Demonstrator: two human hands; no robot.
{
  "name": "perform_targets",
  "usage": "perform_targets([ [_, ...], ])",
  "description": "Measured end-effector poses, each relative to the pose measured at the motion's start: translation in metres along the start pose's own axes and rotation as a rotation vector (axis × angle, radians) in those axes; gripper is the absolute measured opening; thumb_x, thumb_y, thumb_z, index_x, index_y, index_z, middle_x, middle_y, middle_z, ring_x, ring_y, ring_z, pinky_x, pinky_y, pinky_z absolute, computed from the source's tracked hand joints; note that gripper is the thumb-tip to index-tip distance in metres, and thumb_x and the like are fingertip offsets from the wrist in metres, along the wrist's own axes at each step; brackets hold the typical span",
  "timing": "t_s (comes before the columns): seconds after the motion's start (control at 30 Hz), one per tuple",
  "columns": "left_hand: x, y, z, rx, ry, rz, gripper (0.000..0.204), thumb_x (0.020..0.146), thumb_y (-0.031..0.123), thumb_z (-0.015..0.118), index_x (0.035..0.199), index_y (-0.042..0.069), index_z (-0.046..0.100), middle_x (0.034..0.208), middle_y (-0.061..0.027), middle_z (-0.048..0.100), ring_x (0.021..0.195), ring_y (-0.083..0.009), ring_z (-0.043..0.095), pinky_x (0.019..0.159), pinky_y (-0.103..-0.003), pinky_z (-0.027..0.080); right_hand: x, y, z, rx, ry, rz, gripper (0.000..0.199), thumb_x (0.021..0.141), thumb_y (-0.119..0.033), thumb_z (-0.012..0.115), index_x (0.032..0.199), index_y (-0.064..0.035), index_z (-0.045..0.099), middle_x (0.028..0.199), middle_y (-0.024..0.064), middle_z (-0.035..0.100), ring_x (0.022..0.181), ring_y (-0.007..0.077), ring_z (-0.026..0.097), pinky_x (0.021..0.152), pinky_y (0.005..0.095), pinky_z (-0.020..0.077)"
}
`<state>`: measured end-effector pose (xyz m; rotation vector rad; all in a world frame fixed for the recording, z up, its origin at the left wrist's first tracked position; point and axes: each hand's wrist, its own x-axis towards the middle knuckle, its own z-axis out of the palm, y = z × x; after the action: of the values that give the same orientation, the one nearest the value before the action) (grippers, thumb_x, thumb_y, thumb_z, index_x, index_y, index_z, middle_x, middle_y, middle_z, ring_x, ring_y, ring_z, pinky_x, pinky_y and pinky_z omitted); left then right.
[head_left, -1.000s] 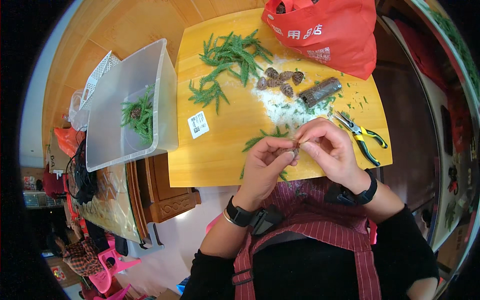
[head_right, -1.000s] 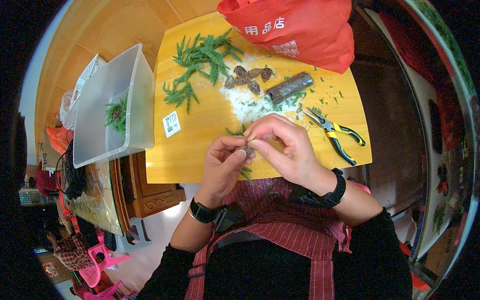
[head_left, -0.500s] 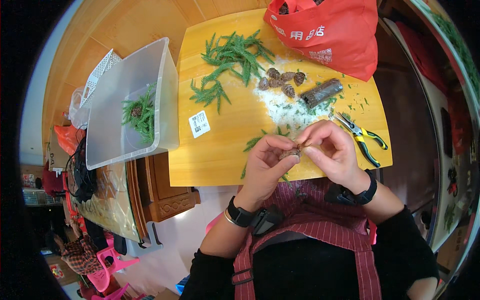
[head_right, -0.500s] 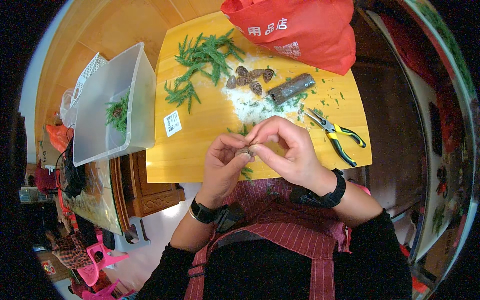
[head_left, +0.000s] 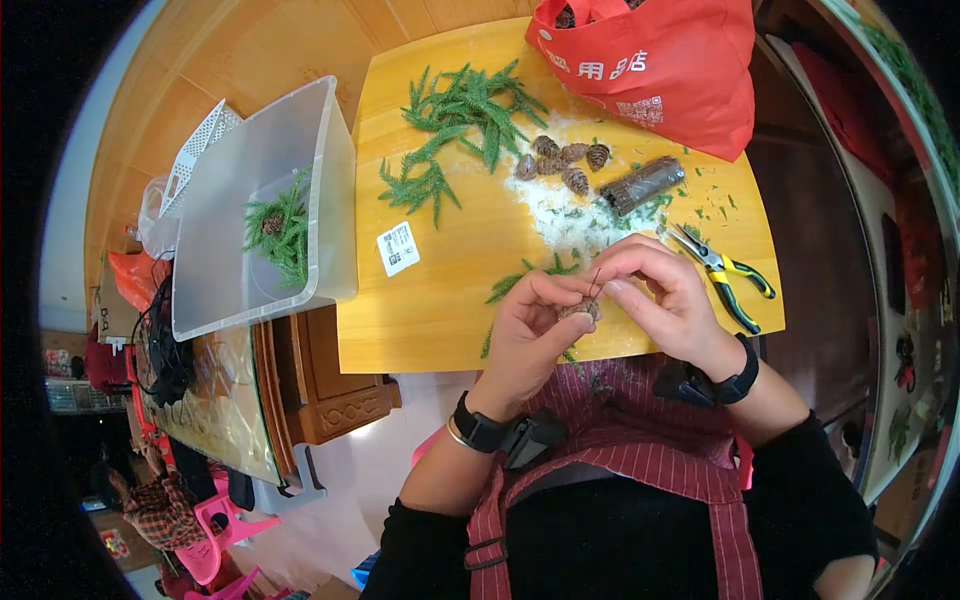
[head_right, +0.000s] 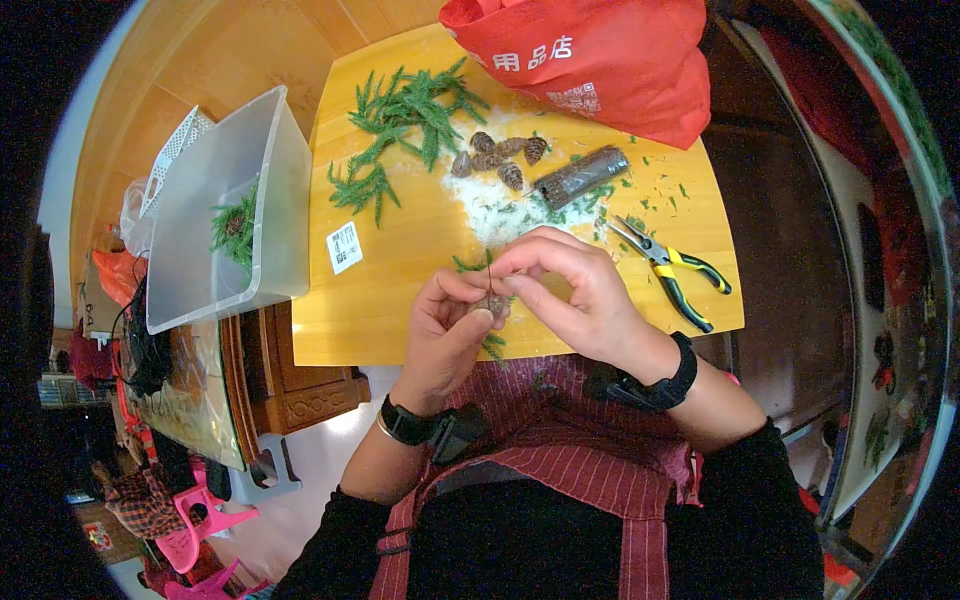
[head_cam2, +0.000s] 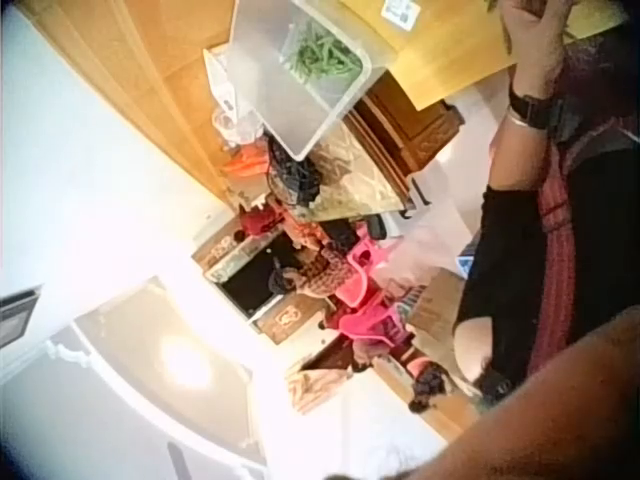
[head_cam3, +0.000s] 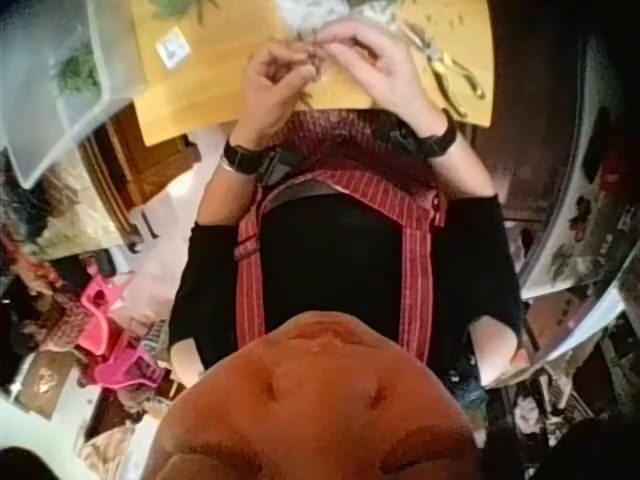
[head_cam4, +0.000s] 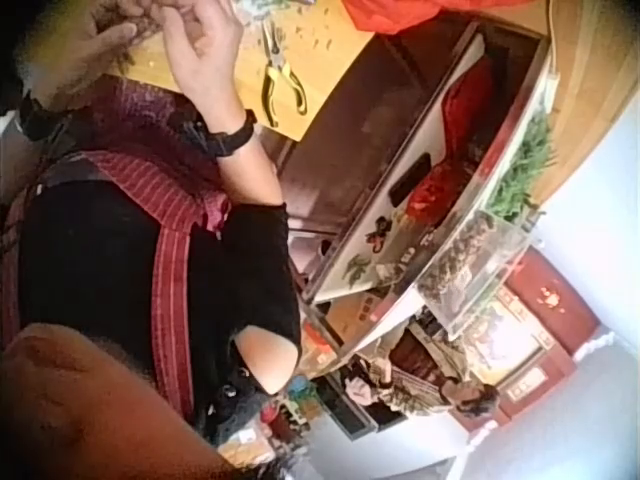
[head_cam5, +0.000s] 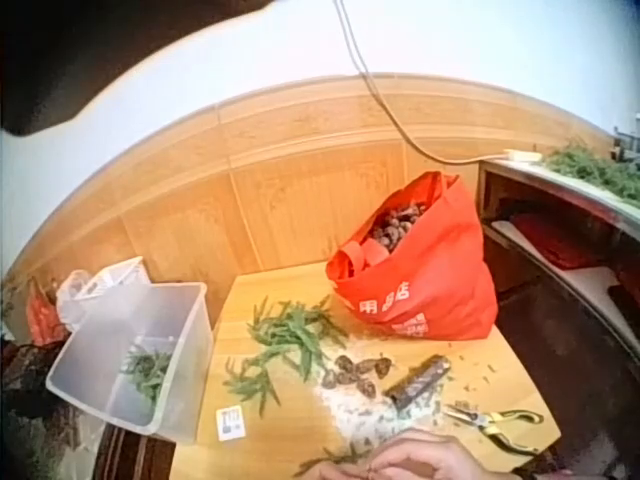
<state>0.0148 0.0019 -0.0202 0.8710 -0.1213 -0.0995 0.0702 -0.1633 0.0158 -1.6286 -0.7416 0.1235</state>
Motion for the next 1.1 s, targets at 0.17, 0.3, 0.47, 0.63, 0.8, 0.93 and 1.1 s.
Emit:
perform_targets([
  [0.17, 0.001, -0.003, -0.002, 0.015, -0.031, 0.037, 0.021, 0.076, -0.01, 0.059, 0.09, 0.003, 0.05, 0.103, -0.0109, 0.055, 0.097, -0.0166, 0.054, 0.084, -0.029, 0.045, 0.0, 0.0, -0.001, -0.054, -0.013, -0.07, 0.011, 0.077, 0.0, 0.055, 0.088, -0.0007, 0.058, 0.09, 0.0103, 0.058, 0.086, 0.0206, 0.055, 0.077, 0.03, 0.0427],
  [0.3, 0.001, -0.005, -0.003, 0.075, 0.003, 0.058, 0.018, 0.079, -0.005, 0.057, 0.092, 0.004, 0.049, 0.101, -0.0109, 0.055, 0.088, -0.0167, 0.055, 0.078, -0.029, 0.046, 0.001, -0.007, 0.0, -0.03, -0.035, -0.056, 0.014, 0.076, -0.001, 0.057, 0.09, -0.0013, 0.059, 0.09, 0.0093, 0.058, 0.086, 0.02, 0.055, 0.076, 0.0298, 0.0425],
  [0.47, 0.001, -0.003, -0.002, 0.112, 0.004, 0.078, 0.018, 0.078, -0.007, 0.057, 0.09, 0.004, 0.049, 0.099, -0.011, 0.055, 0.089, -0.016, 0.056, 0.078, -0.028, 0.046, 0.003, -0.011, 0.0, -0.061, -0.048, -0.004, 0.019, 0.073, -0.003, 0.062, 0.092, -0.0028, 0.061, 0.09, 0.0083, 0.057, 0.086, 0.0187, 0.055, 0.076, 0.0292, 0.0422],
  [0.63, -0.001, -0.006, -0.003, 0.164, 0.017, 0.081, 0.019, 0.078, -0.009, 0.057, 0.09, 0.004, 0.049, 0.099, -0.0109, 0.056, 0.088, -0.0148, 0.056, 0.079, -0.027, 0.046, -0.001, -0.001, -0.001, -0.065, -0.068, -0.045, 0.014, 0.073, -0.002, 0.063, 0.086, -0.0019, 0.059, 0.089, 0.0082, 0.058, 0.084, 0.0184, 0.056, 0.076, 0.0292, 0.0431],
  [0.8, 0.0, -0.006, -0.004, 0.099, 0.026, 0.044, 0.023, 0.075, -0.01, 0.06, 0.092, 0.003, 0.051, 0.1, -0.0074, 0.054, 0.094, -0.0131, 0.053, 0.082, -0.026, 0.044, -0.001, -0.003, 0.002, 0.07, -0.016, 0.059, 0.007, 0.074, -0.002, 0.062, 0.077, -0.0017, 0.056, 0.085, 0.0092, 0.059, 0.083, 0.0198, 0.057, 0.075, 0.0296, 0.0441],
  [0.93, -0.001, -0.006, 0.0, 0.095, 0.029, 0.065, 0.023, 0.075, -0.01, 0.06, 0.092, 0.003, 0.05, 0.1, -0.0072, 0.053, 0.094, -0.0131, 0.053, 0.082, -0.026, 0.044, -0.002, -0.004, 0.004, 0.031, 0.052, -0.02, 0.007, 0.074, 0.0, 0.062, 0.075, -0.0017, 0.055, 0.083, 0.01, 0.06, 0.081, 0.02, 0.058, 0.074, 0.0296, 0.0447],
  [1.1, -0.003, -0.009, -0.003, 0.13, 0.097, 0.09, 0.022, 0.075, -0.009, 0.06, 0.091, 0.003, 0.05, 0.099, -0.0075, 0.054, 0.092, -0.0127, 0.054, 0.08, -0.025, 0.045, -0.005, 0.0, 0.011, -0.089, 0.088, -0.112, 0.009, 0.072, 0.001, 0.064, 0.074, -0.0017, 0.056, 0.083, 0.0107, 0.06, 0.079, 0.0198, 0.058, 0.072, 0.0289, 0.0454],
])
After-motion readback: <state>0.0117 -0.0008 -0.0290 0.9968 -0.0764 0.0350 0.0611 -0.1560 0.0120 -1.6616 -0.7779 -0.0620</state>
